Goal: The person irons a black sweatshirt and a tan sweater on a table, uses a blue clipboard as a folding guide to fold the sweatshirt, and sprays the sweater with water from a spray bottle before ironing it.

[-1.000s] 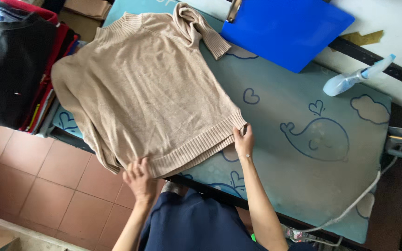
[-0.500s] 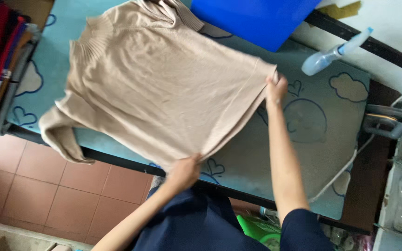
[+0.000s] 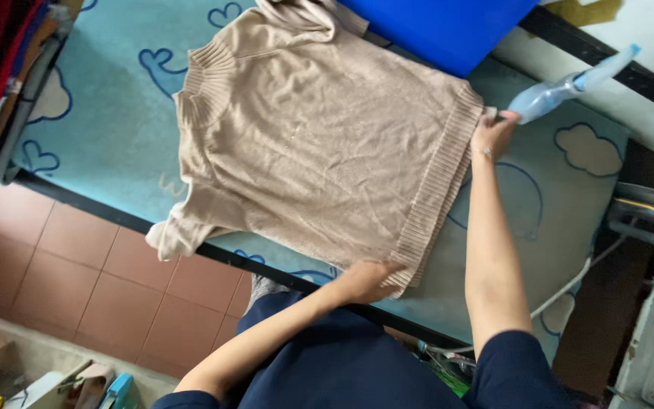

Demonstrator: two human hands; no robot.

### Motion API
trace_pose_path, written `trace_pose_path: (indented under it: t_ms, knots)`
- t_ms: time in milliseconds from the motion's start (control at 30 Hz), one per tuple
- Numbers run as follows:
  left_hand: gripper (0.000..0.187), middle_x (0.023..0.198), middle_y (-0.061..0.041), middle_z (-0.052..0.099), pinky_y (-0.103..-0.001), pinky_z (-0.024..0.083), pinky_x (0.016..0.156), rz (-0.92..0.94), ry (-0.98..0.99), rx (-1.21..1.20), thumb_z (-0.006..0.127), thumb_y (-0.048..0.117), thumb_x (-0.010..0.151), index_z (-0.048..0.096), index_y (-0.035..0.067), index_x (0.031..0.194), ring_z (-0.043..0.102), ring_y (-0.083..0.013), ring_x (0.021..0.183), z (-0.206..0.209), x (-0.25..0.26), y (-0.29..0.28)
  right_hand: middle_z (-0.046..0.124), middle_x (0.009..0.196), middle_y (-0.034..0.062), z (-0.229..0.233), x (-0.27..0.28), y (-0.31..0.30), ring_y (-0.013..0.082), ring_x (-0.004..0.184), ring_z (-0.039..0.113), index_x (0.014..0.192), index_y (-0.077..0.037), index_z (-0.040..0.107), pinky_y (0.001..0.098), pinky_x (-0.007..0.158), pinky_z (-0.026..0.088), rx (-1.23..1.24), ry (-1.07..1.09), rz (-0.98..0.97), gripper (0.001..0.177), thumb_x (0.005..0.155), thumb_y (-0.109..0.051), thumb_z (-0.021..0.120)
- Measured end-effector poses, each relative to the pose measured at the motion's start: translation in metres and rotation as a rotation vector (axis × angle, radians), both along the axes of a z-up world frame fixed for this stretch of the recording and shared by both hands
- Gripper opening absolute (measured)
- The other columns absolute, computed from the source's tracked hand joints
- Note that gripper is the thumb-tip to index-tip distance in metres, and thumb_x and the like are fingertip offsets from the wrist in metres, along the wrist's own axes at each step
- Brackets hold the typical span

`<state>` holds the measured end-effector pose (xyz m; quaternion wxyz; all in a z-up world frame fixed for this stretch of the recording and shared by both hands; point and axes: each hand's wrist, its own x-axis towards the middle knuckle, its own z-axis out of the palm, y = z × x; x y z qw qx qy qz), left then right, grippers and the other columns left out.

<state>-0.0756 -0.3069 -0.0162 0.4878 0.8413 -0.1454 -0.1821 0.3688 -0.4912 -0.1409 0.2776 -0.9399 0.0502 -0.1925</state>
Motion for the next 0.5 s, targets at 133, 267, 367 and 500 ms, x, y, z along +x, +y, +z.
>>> trace_pose_path:
  t_ms: [133, 267, 367, 500]
  knots:
    - [0.033, 0.112, -0.027, 0.065, -0.056, 0.046, 0.092, 0.416, -0.149, 0.384, 0.071, 0.017, 0.087, 0.068, 0.004, 0.118, 0.061, -0.0455, 0.109, -0.018, -0.021, 0.093, 0.048, 0.140, 0.0246, 0.104, -0.124, 0.041, 0.0414, 0.130, 0.057, 0.145, -0.008, 0.030, 0.0537, 0.111, 0.046, 0.064, 0.104, 0.131, 0.062, 0.103, -0.019, 0.074]
    - [0.068, 0.137, -0.027, 0.057, -0.056, 0.036, 0.110, 0.908, -0.373, 0.615, 0.078, 0.023, 0.084, 0.055, 0.005, 0.146, 0.051, -0.0462, 0.134, -0.034, -0.050, 0.237, 0.049, 0.135, 0.0398, 0.119, -0.228, 0.038, 0.0558, 0.130, 0.050, 0.143, 0.012, 0.036, 0.0606, 0.112, 0.038, 0.007, 0.084, 0.208, 0.063, 0.106, -0.022, 0.073]
    - [0.088, 0.131, -0.020, 0.059, -0.047, 0.046, 0.105, 1.342, -0.366, 0.748, 0.086, 0.054, 0.082, 0.050, 0.009, 0.149, 0.057, -0.0400, 0.128, -0.035, -0.076, 0.321, 0.066, 0.107, 0.0322, 0.143, -0.319, 0.050, 0.0511, 0.104, 0.067, 0.137, 0.011, 0.041, 0.0620, 0.091, 0.049, -0.062, 0.188, 0.140, 0.054, 0.108, -0.028, 0.067]
    - [0.083, 0.118, -0.023, 0.069, -0.047, 0.060, 0.073, 1.427, 0.153, -0.034, 0.076, 0.061, 0.096, 0.037, 0.018, 0.155, 0.073, -0.0405, 0.097, -0.023, -0.092, 0.323, 0.071, 0.105, 0.0236, 0.139, -0.390, 0.037, 0.0390, 0.094, 0.072, 0.145, 0.002, 0.042, 0.0515, 0.085, 0.056, -0.101, 0.491, 0.030, 0.055, 0.115, -0.043, 0.053]
